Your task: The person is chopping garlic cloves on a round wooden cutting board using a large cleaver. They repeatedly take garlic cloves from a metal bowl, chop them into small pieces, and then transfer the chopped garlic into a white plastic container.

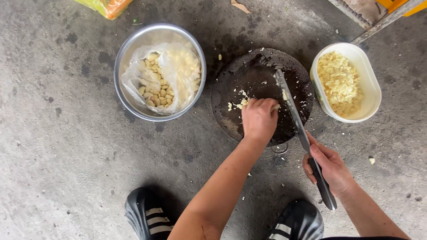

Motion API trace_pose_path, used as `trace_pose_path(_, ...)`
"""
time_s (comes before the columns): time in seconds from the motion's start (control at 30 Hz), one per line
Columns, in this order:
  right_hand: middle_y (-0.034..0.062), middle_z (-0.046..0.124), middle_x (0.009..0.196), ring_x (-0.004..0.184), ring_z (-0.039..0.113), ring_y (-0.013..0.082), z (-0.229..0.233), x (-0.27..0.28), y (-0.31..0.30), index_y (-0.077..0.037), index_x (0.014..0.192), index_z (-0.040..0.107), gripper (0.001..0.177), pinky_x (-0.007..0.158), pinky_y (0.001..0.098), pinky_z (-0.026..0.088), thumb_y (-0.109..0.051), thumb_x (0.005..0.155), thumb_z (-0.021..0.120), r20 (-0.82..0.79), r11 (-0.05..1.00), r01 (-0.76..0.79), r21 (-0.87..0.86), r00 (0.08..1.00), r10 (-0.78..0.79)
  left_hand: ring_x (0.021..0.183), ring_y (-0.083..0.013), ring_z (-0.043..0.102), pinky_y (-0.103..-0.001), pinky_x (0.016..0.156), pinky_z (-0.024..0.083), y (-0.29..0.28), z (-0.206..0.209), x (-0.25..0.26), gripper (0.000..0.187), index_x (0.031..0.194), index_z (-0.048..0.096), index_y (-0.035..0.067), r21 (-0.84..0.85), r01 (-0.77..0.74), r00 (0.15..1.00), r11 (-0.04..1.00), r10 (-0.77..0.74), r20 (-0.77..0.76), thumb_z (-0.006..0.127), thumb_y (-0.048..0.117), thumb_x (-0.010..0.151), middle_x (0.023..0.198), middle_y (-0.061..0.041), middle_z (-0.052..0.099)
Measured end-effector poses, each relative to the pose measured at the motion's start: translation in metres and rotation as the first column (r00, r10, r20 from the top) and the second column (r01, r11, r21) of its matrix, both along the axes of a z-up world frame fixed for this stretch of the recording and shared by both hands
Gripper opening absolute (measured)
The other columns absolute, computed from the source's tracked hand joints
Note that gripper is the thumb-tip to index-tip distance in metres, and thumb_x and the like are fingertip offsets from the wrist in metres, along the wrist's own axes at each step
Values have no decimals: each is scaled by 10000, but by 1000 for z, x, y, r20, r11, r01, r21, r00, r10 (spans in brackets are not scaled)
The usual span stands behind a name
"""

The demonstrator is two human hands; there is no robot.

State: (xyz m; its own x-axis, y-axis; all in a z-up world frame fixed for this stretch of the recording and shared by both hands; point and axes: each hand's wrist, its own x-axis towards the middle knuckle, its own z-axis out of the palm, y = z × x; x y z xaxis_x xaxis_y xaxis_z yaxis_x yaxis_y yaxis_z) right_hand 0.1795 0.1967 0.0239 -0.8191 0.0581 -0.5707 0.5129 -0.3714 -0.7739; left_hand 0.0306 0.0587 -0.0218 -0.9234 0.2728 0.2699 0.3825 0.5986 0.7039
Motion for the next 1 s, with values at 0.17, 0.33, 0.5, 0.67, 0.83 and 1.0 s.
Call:
trace_pose_path(0.17, 61, 467, 530, 378, 416, 143, -7, 8, 3, -190, 1429, 376, 558, 302, 264, 420, -216, 884, 491, 65, 839, -112, 532, 994, 91, 1004, -215, 506, -367, 842, 404, 12, -7, -6, 376, 1152, 616, 170, -500, 161, 969, 851, -41, 243, 665, 300, 803, 1119, -51, 613)
trace_pose_path(0.33, -5, 567, 610, 357, 376, 72, -39, 9, 10, -73, 1396, 424, 504, 290, 241, 370, -291, 944, 467, -299, 342, 163, 925, 869, 395, 989, -211, 481, -355, 769, 386, -17, 7, 13, 361, 1125, 640, 204, -384, -40, 958, 922, 145, 247, 692, 282, 776, 1161, -56, 610)
trace_pose_path(0.5, 127, 680, 790, 778, 694, 332, -49, 0, 2, -520, 1409, 295, 545, 768, 493, 553, -498, 885, 443, 442, -6, -463, 886, 842, 309, 876, -215, 483, -357, 697, 407, -46, 3, 26, 351, 974, 619, 184, -219, -262, 956, 940, 284, 78, 713, 106, 644, 941, -6, 526)
trace_pose_path(0.67, 54, 680, 767, 723, 690, 289, -39, 10, -6, -566, 1384, 350, 504, 714, 422, 580, -527, 887, 432, 326, -82, -315, 945, 914, 243, 842, -238, 488, -371, 681, 399, -59, -9, 24, 332, 962, 622, 162, -184, -243, 956, 952, 268, 122, 723, 99, 651, 927, -26, 514)
trace_pose_path(0.83, 44, 679, 937, 882, 670, 293, -32, -3, -4, -590, 1397, 201, 558, 788, 409, 539, -554, 870, 381, 590, 56, -615, 787, 776, 224, 867, -266, 491, -405, 717, 405, -56, -4, 22, 220, 912, 644, 186, -156, -254, 944, 955, 279, 176, 706, 130, 709, 925, -24, 538)
trace_pose_path(1.0, 39, 611, 564, 376, 357, 122, -18, 2, -9, -350, 1384, 469, 505, 342, 268, 323, -278, 890, 545, 303, 619, -335, 710, 939, 162, 868, -274, 504, -413, 749, 403, -71, -3, 20, 94, 866, 713, 192, -185, -263, 921, 947, 304, 245, 648, 209, 800, 927, -20, 611)
